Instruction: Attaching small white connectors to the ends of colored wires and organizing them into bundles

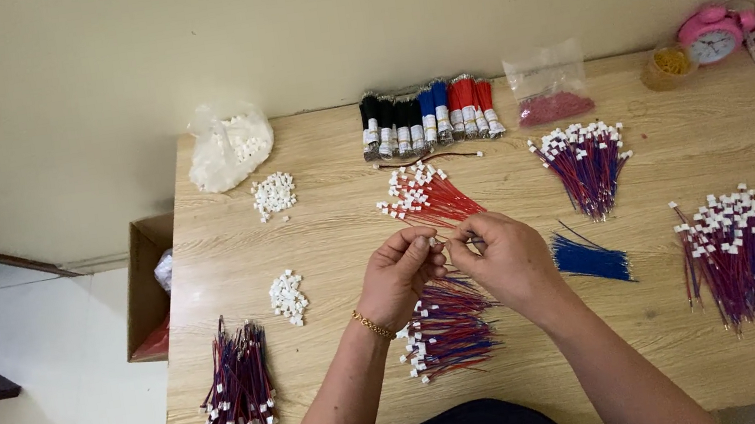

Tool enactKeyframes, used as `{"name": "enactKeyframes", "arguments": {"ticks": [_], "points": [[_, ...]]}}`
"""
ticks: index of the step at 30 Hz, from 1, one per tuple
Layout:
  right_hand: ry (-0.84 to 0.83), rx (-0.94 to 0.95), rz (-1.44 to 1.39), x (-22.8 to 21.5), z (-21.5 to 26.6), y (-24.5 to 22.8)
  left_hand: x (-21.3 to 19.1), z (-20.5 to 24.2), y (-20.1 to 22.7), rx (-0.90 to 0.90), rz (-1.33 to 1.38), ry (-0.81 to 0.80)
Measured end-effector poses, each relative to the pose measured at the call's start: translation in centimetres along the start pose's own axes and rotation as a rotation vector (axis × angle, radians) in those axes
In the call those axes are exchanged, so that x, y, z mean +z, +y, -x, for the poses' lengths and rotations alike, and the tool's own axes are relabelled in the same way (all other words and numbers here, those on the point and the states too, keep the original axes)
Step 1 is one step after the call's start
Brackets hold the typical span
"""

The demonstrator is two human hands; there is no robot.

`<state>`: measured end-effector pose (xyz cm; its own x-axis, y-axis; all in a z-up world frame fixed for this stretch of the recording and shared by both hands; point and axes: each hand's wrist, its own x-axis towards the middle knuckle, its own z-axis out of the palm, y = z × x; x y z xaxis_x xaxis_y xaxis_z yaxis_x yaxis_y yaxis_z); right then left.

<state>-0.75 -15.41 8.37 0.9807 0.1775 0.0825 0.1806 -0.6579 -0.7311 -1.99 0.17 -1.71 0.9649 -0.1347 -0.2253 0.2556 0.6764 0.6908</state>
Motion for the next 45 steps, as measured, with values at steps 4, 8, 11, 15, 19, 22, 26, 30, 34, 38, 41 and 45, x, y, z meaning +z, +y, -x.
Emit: {"name": "enactKeyframes", "arguments": {"ticks": [4,8,11,15,19,22,26,30,34,38,41,45], "points": [[0.021,0.044,0.003,-0.3,0.6,-0.8,0.2,0.2,0.0,0.001,0.0,0.002],[0.036,0.044,-0.009,-0.3,0.7,-0.9,0.2,0.3,0.0,-0.003,0.039,0.003],[0.032,0.037,-0.029,-0.2,0.4,-0.7,0.2,0.3,-0.2,-0.018,0.08,-0.003],[0.064,0.033,-0.044,-0.2,0.8,-0.9,0.3,0.3,0.0,-0.028,0.141,-0.014],[0.06,0.029,-0.052,-0.1,0.7,-0.7,0.5,0.4,0.0,-0.028,0.149,-0.017],[0.073,-0.02,0.0,-0.1,0.8,-0.6,0.4,0.4,0.0,-0.018,0.057,0.006],[0.091,-0.091,0.069,0.1,1.0,-0.7,0.5,0.5,0.1,0.022,-0.063,0.032],[0.089,-0.113,0.087,1.4,1.0,0.9,0.1,0.4,-0.6,0.032,-0.121,0.044],[0.01,-0.062,0.054,1.4,0.7,0.9,0.1,0.6,-1.5,0.029,-0.108,0.073],[-0.064,-0.074,0.082,1.8,0.4,1.9,-0.7,0.5,-2.6,-0.011,-0.181,0.111],[-0.143,-0.043,0.138,3.7,0.8,4.5,-2.9,-0.2,-3.6,-0.03,-0.332,0.148],[-0.237,0.214,0.046,5.5,0.5,9.6,-9.3,-2.6,-5.8,-0.065,-0.988,0.224]]}}
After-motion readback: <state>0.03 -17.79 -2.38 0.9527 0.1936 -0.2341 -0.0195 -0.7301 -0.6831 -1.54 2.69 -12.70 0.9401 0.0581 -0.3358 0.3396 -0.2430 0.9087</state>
